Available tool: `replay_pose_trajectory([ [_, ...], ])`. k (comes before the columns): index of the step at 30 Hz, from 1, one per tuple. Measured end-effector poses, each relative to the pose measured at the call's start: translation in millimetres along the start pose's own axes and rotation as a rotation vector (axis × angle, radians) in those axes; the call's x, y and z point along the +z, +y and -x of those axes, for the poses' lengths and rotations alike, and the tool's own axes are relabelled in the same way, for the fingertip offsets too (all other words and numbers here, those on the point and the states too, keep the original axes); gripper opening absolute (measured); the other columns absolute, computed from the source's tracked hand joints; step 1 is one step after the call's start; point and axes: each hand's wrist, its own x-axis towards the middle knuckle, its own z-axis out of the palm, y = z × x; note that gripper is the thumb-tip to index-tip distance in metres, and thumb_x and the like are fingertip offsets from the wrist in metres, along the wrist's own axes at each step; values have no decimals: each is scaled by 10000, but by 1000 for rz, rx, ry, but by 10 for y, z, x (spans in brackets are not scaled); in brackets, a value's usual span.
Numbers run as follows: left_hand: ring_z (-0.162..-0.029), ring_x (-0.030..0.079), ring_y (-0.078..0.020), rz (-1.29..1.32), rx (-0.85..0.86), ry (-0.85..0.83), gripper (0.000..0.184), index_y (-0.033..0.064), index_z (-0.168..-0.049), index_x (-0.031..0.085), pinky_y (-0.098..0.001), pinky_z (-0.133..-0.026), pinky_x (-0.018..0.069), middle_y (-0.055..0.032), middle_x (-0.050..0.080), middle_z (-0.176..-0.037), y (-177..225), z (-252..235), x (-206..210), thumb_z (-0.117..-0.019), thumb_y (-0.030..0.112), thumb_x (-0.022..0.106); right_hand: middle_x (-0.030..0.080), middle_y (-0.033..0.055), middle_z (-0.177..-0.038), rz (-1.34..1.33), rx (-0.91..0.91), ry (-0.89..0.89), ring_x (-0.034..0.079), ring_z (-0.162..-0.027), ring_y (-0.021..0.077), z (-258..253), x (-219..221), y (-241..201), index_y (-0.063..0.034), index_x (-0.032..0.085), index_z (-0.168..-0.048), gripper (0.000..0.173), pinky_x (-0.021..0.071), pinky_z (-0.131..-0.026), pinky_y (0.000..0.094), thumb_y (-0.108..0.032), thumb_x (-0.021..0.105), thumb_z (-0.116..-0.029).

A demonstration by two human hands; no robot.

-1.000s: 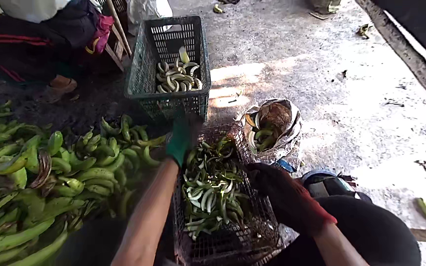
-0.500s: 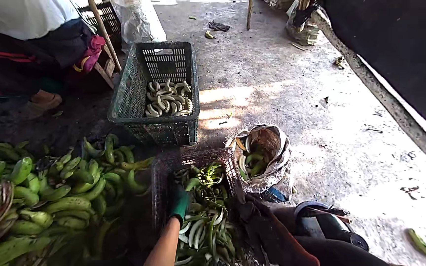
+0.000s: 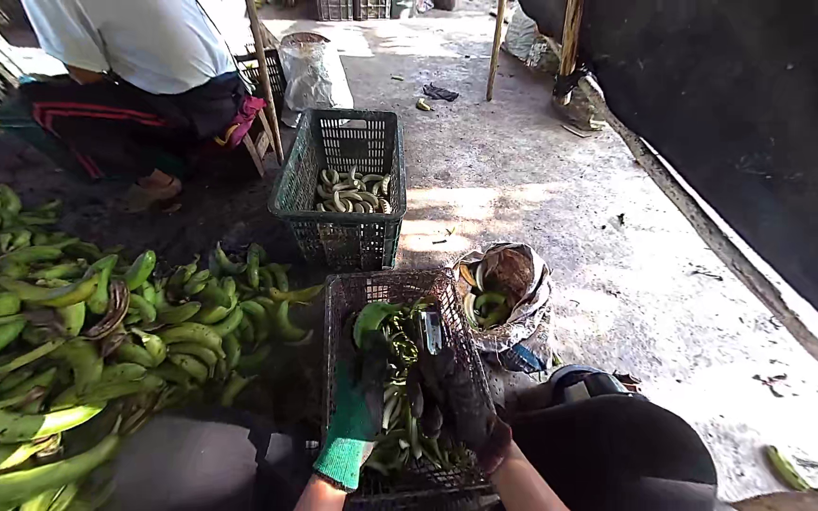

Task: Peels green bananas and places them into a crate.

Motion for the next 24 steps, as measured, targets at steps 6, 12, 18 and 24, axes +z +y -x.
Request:
replay_pose_trajectory([
  [6, -1050, 645, -87, -173, 53, -61, 539, 28, -1489, 450, -277, -921, 541, -103, 648, -1254, -99, 230, -13, -1038, 320, 496, 665, 13, -632, 55, 2, 172, 615, -447, 97, -2, 83, 135, -125, 586, -827, 556, 535, -424, 227, -604, 388, -1028],
  [12, -1199, 605, -113, -203, 107, -148, 646, 46, -1536, 392, -308, -1038, 498, -104, 593, -1389, -196, 298, -139, -988, 309, 609, 624, 23, -595, -13, -6, 252, 582, -416, 104, 17, 120, 179, -96, 573, -837, 572, 524, -406, 229, -529, 286, -1078],
  [18, -934, 644, -47, 285, -296, -156, 352, 37, -1369, 501, -232, -811, 554, -28, 655, -1094, -73, 188, -222, -1032, 138, 496, 606, -6, -569, -130, 55, 205, 567, -416, 84, -49, 35, 235, -133, 600, -792, 660, 518, -426, 224, -558, 182, -1076],
  [24, -602, 610, -146, 130, -551, -199, 333, 28, -1152, 601, -314, -530, 538, -59, 619, -753, -226, -53, -352, -1102, 296, 411, 624, 24, -574, 126, 27, 343, 569, -401, 104, -89, 347, 134, -84, 567, -922, 357, 495, -374, 238, -298, 340, -1097],
])
